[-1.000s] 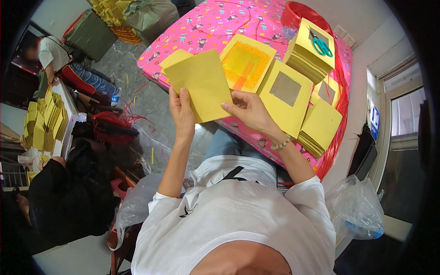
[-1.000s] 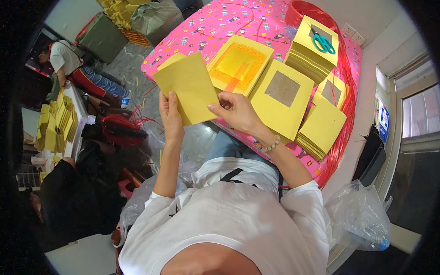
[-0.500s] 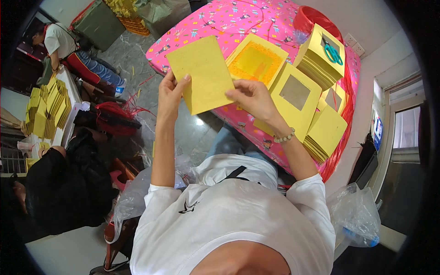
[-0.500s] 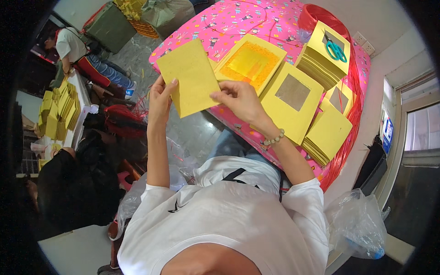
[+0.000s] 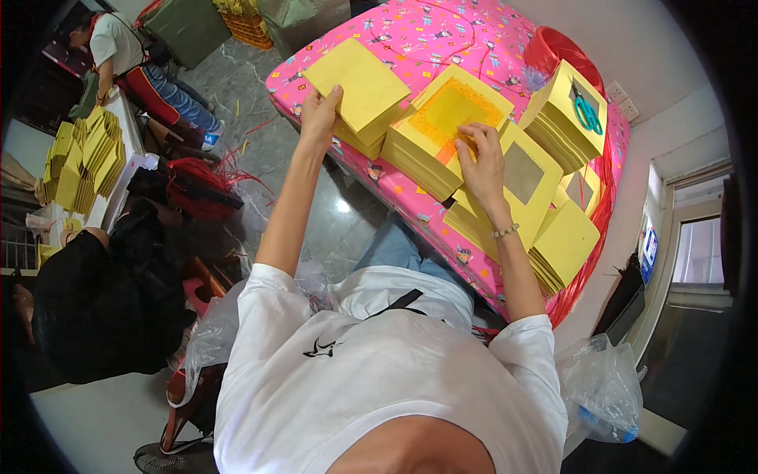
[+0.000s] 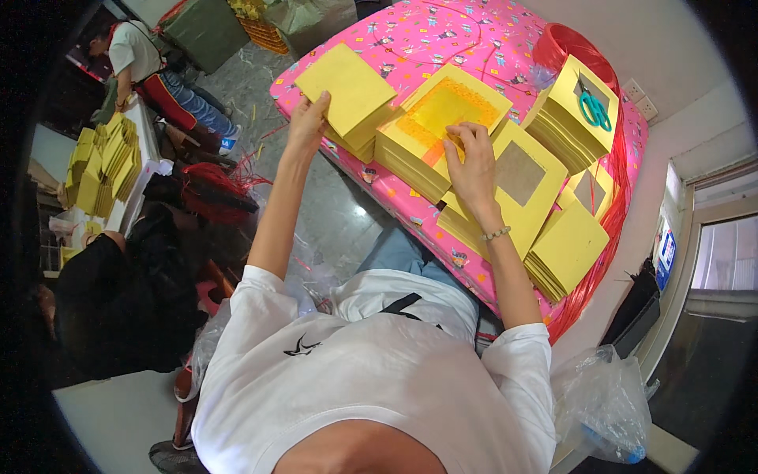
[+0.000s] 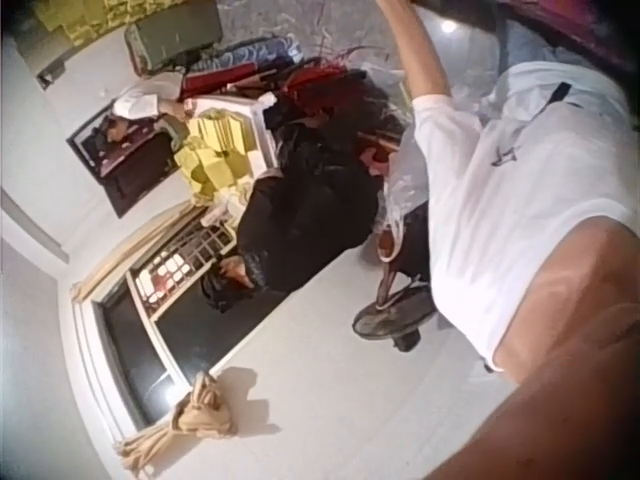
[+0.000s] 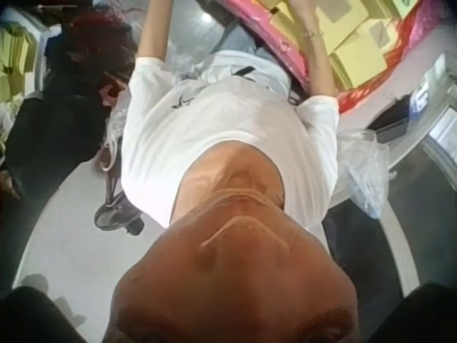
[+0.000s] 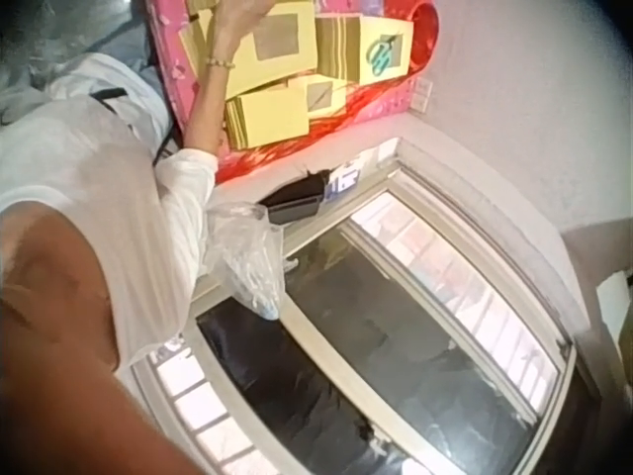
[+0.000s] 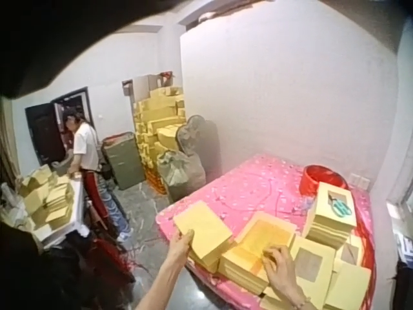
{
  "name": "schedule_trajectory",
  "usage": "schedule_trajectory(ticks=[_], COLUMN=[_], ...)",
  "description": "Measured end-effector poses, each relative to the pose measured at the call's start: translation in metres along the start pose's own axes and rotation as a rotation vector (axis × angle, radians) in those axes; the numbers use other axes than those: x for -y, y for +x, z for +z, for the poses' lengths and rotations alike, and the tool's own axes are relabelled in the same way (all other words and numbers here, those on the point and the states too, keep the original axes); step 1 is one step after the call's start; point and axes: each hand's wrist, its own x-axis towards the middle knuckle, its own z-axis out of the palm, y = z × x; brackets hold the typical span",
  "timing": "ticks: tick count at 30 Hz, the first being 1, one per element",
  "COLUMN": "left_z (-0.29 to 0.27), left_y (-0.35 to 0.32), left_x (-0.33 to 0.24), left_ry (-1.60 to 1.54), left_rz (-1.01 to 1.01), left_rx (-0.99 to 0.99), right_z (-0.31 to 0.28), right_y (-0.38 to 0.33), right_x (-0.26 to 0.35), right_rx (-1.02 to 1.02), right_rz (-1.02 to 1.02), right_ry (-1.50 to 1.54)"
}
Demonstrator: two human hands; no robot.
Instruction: Folding and stacking yellow paper sheets or envelopes on a table.
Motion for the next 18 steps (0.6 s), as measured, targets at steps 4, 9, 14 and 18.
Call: schedule_trajectory(ticks=[4, 9, 14, 18], left_z=[-0.012, -0.023, -0.034, -0.026], left_y=[0.004, 0.004, 0.009, 0.003], left_x=[0.036, 0.06, 0.075, 0.073], left_ry=[0.006, 0.023, 0.088, 0.241], left_rz=[-0.104, -0.129, -0.082, -0.009], left_rx=[-0.071, -0.063, -0.08, -0.146], right_z=[0.0, -0.001, 0.0, -0.003], right_y=[-0.001, -0.001, 0.001, 0.0], right_x=[0.002, 0.004, 0.006, 0.004], right_rx=[0.004, 0.007, 0.026, 0.028], right_rz=[-0.02, -0.012, -0.022, -0.016], right_ry=[-0.021, 0.017, -0.019, -0.011])
